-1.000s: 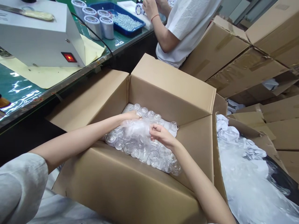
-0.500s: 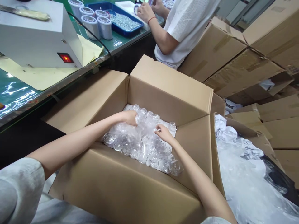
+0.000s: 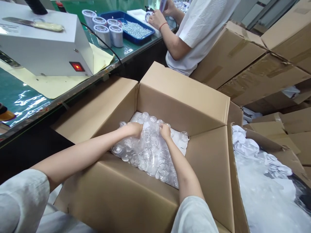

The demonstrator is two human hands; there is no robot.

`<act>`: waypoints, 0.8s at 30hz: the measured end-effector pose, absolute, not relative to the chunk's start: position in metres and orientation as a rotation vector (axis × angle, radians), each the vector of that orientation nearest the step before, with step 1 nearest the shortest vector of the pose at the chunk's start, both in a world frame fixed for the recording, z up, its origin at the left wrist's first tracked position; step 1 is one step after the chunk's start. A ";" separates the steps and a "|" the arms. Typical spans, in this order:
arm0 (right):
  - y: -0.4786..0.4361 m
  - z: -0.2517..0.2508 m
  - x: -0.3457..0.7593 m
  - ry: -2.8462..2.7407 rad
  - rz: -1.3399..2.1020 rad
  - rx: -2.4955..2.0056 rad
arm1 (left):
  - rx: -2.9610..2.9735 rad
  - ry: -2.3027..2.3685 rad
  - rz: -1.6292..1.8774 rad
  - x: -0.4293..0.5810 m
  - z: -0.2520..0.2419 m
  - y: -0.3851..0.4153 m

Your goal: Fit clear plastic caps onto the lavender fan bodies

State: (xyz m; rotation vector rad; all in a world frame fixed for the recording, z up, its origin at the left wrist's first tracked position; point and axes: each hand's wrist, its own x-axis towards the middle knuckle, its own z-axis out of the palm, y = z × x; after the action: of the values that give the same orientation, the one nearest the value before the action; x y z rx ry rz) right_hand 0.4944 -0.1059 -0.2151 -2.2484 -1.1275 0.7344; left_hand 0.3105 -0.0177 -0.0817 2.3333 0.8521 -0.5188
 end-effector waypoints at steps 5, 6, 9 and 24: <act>-0.096 -0.196 0.488 -1.132 0.929 -2.089 | 2.399 0.847 -0.489 0.315 -0.073 -0.020; -0.095 -0.192 0.493 -1.102 0.959 -2.088 | 2.404 0.843 -0.485 0.316 -0.071 -0.020; -0.093 -0.188 0.515 -0.946 0.957 -2.178 | 2.419 0.841 -0.509 0.316 -0.067 -0.017; -0.098 -0.229 0.543 -0.868 0.467 -2.729 | 2.430 0.818 -0.747 0.316 -0.067 -0.020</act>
State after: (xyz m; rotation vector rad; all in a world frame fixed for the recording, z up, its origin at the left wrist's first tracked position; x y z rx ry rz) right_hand 0.5428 -0.0981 -0.2290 -2.7294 -0.8681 0.4674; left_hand 0.3156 -0.0197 -0.0667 2.4305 0.8179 -0.7473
